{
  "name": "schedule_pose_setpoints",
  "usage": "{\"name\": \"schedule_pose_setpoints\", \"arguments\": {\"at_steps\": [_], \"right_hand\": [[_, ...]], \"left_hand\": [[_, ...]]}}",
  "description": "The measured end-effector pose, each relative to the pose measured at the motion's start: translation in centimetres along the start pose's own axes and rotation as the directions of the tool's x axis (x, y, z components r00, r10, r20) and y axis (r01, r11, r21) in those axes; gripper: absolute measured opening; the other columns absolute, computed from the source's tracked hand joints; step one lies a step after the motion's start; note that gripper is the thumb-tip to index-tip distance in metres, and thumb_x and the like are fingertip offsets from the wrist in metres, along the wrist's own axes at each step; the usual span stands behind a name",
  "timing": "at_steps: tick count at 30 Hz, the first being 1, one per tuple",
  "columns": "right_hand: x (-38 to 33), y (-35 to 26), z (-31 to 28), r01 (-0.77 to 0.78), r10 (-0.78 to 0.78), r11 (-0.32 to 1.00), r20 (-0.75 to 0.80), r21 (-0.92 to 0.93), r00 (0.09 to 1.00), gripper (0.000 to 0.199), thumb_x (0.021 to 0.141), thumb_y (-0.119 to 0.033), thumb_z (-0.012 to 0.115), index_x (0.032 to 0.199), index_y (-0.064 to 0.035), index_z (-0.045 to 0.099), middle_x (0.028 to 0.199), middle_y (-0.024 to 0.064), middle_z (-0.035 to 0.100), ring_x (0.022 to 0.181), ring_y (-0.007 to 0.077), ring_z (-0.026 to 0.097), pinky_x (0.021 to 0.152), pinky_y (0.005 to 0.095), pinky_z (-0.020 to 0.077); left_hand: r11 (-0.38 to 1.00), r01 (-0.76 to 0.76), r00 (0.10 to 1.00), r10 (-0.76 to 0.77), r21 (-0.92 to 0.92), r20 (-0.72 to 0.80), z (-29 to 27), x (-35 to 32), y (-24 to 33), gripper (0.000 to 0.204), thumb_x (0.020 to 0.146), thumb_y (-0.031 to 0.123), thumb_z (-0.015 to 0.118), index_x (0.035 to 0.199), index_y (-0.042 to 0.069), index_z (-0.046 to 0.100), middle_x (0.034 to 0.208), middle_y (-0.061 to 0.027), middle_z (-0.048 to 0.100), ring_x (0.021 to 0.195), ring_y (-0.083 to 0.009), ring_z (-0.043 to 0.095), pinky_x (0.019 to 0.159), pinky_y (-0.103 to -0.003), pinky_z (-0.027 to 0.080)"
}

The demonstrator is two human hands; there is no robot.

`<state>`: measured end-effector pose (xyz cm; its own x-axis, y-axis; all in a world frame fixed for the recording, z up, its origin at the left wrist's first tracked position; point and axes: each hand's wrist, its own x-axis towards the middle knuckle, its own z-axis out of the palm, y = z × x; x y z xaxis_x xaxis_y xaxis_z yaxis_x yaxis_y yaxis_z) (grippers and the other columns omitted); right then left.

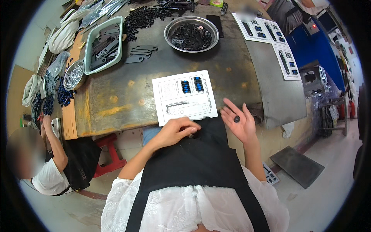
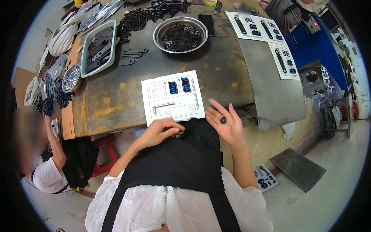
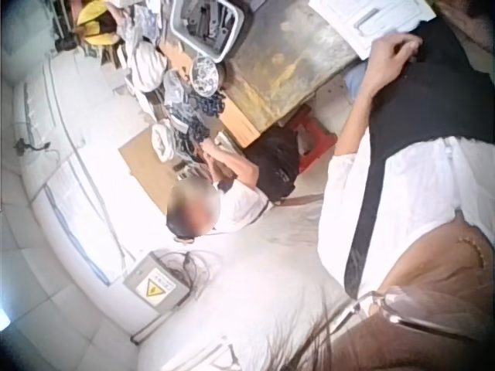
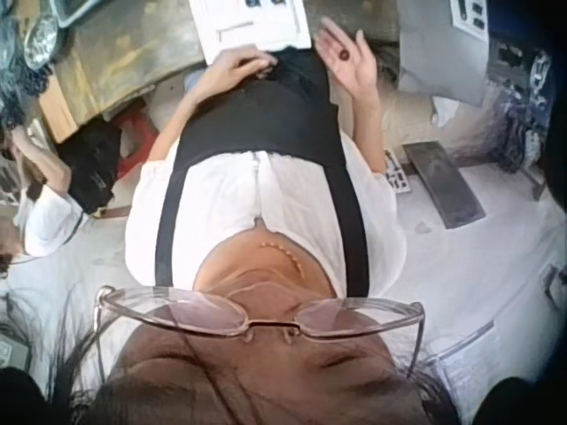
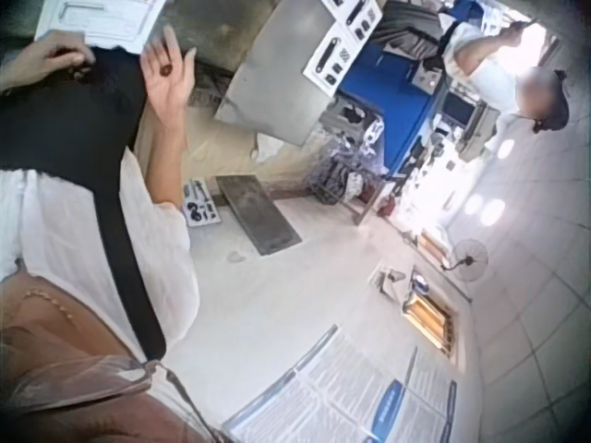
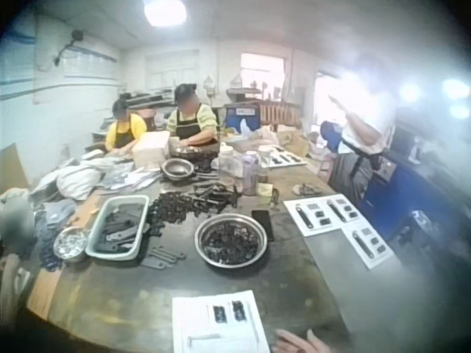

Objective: The person assembles lock components by placing black rings and a metal handle onto white cardboard backings. They pick up parts from bowls and trays, arrange them on the backings, and stack completed units on the table.

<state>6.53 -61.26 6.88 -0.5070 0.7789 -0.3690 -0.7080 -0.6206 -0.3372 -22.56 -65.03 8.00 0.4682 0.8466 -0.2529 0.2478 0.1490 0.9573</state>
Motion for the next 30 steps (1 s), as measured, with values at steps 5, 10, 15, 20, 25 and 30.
{"name": "schedule_pose_setpoints", "arguments": {"at_steps": [5,10,15,20,25,30], "right_hand": [[4.2,2.8,5.1,-0.034,0.026,0.998,0.174,0.047,0.984,0.069,0.108,-0.050,0.029,0.160,-0.0061,0.021,0.163,0.0209,0.025,0.153,0.0323,0.020,0.123,0.0464,0.0198],[7.7,5.6,5.5,-0.013,0.026,0.998,0.192,-0.069,0.981,0.066,0.109,-0.047,0.028,0.159,-0.0042,0.023,0.163,0.0188,0.027,0.151,0.0301,0.023,0.124,0.0466,0.0179],[11.0,7.9,6.4,-0.057,0.095,0.959,0.125,-0.278,0.988,0.063,0.110,-0.042,0.030,0.158,-0.0015,0.027,0.161,0.0176,0.031,0.149,0.0280,0.027,0.123,0.0431,0.0206],[15.0,9.3,8.2,-0.146,0.187,0.943,0.117,-0.298,0.975,0.057,0.111,-0.036,0.031,0.158,-0.0036,0.028,0.158,0.0140,0.035,0.131,0.0222,0.045,0.117,0.0380,0.0287],[21.9,9.6,7.9,0.391,-0.230,0.484,0.317,-0.783,0.920,0.042,0.102,-0.014,0.052,0.143,-0.0028,0.050,0.141,0.0145,0.052,0.136,0.0264,0.048,0.111,0.0377,0.0394],[30.9,8.4,12.8,0.555,-0.208,-0.278,0.613,-0.784,0.762,0.038,0.094,-0.005,0.058,0.132,0.0000,0.058,0.136,0.0160,0.057,0.124,0.0335,0.057,0.106,0.0407,0.0452]], "left_hand": [[0.814,-0.280,0.875,0.434,0.509,-0.213,2.1,4.8,3.3,0.034,0.088,0.017,0.074,0.121,0.008,0.066,0.099,-0.0109,0.060,0.090,-0.0293,0.066,0.078,-0.038,0.055],[0.831,-0.169,0.888,0.361,0.530,-0.283,0.9,5.1,0.7,0.032,0.086,0.013,0.075,0.115,0.006,0.062,0.105,-0.0117,0.063,0.087,-0.0305,0.069,0.074,-0.039,0.057],[0.908,-0.143,0.836,0.325,0.394,-0.443,-1.4,4.1,-1.2,0.024,0.086,0.009,0.076,0.107,0.004,0.066,0.095,-0.0091,0.065,0.077,-0.0199,0.066,0.068,-0.032,0.054],[0.993,-0.120,0.800,0.086,-0.019,-0.593,-5.3,4.5,-3.3,0.016,0.089,0.008,0.074,0.102,0.000,0.070,0.088,-0.0027,0.069,0.069,-0.0094,0.063,0.063,-0.025,0.051],[0.891,0.019,0.685,0.318,0.453,-0.655,-8.9,5.1,-6.6,0.014,0.086,0.011,0.076,0.098,0.004,0.075,0.086,-0.0075,0.068,0.070,-0.0182,0.065,0.065,-0.031,0.052],[0.886,0.113,0.682,0.260,0.450,-0.683,-9.0,5.6,-6.3,0.019,0.088,0.015,0.076,0.103,0.004,0.073,0.090,-0.0097,0.063,0.069,-0.0206,0.064,0.065,-0.034,0.052]]}}
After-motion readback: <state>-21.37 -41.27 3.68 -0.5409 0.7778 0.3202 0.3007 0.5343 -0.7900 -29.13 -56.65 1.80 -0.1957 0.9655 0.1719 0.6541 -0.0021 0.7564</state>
